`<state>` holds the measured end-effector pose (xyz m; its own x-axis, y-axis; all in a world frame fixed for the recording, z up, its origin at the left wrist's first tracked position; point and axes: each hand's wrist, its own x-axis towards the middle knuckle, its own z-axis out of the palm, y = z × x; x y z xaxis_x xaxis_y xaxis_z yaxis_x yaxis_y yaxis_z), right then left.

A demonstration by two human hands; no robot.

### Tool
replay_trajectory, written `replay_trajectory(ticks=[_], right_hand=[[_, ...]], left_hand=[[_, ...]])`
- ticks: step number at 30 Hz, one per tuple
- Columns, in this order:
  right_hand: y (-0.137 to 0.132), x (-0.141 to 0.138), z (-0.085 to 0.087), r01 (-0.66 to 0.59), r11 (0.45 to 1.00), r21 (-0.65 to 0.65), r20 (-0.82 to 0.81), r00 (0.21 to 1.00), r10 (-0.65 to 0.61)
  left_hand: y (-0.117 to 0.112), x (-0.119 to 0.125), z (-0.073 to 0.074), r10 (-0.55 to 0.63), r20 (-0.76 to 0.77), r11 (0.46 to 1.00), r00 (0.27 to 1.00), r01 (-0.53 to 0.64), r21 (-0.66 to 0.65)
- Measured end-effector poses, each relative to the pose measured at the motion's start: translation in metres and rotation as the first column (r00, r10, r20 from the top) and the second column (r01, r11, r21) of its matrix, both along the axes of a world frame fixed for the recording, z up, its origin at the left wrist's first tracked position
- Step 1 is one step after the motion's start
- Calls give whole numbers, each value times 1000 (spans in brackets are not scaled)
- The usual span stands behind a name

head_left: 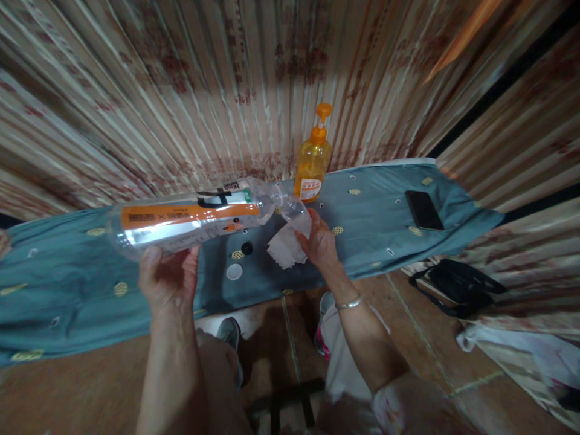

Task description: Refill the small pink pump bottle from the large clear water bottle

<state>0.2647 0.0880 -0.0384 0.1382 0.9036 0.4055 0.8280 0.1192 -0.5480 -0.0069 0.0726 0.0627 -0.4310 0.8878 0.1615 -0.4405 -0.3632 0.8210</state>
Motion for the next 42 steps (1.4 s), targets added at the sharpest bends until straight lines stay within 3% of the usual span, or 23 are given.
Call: replay_trajectory(ticks=[7,13,26,42], right_hand=[[-1,-1,3,15,999,-51,21,1000,-14],[-1,0,1,10,1000,-7,1,1000,-10],[0,1,0,2,1000,-24,11,1000,-1],[-1,1,3,-2,999,-44,10,1000,2]], left_hand=[[1,-4,-3,-3,9,1000,1000,3,18],[3,-8,-7,-27,-31,999,999,29,42],[-2,5,4,28,24,999,999,-27,-29],[-2,5,4,10,38,1000,999,-9,-12]])
